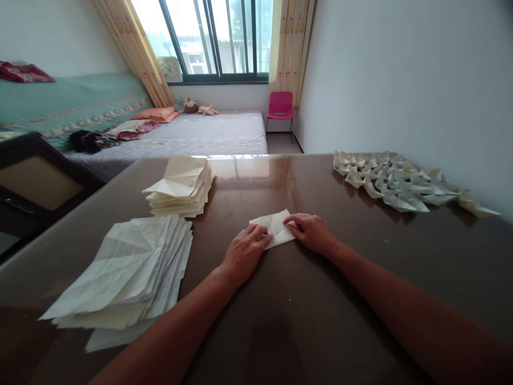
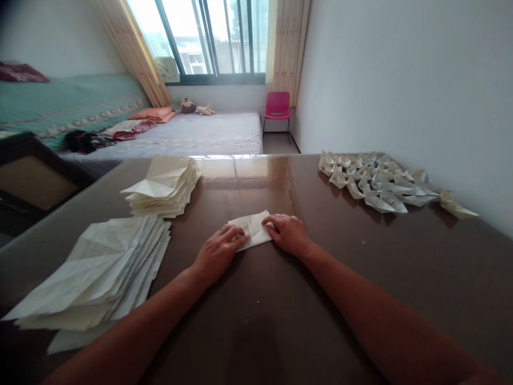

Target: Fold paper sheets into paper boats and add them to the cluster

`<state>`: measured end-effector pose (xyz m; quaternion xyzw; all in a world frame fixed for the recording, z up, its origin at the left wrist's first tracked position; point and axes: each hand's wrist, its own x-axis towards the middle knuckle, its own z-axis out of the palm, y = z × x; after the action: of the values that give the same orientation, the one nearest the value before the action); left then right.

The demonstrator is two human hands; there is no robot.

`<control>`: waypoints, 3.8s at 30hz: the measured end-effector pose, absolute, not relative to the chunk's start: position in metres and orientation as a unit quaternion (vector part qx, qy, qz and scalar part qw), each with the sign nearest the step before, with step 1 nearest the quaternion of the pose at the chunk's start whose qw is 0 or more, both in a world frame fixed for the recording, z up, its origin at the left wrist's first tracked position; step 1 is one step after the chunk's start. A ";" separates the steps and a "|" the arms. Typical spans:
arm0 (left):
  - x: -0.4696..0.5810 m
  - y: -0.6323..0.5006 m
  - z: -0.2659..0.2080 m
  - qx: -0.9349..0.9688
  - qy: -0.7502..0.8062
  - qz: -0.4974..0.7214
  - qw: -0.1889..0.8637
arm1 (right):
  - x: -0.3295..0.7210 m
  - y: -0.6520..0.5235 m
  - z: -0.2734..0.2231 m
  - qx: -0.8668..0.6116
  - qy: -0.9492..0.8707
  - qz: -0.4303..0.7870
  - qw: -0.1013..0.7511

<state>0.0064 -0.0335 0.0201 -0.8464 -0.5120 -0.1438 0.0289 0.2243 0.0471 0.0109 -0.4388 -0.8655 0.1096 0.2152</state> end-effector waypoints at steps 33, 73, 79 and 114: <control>0.032 -0.046 0.031 -0.849 -0.513 0.041 0.121 | 0.245 -0.022 0.008 -0.368 -0.926 -0.003 0.080; -0.002 -0.025 0.020 -0.836 -0.539 -0.061 0.082 | 0.190 0.006 0.042 -0.497 -0.868 -0.008 0.020; -0.009 -0.024 0.019 -0.828 -0.543 -0.112 0.086 | 0.183 0.042 0.018 -0.450 -0.883 0.049 0.124; -0.009 -0.010 0.010 -0.845 -0.516 -0.083 0.117 | 0.186 0.026 0.048 -0.423 -0.904 -0.049 -0.025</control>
<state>-0.0094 -0.0102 0.0095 -0.8446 -0.5157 -0.0832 0.1172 0.1859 0.0256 0.0476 -0.4228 -0.9045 -0.0495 -0.0251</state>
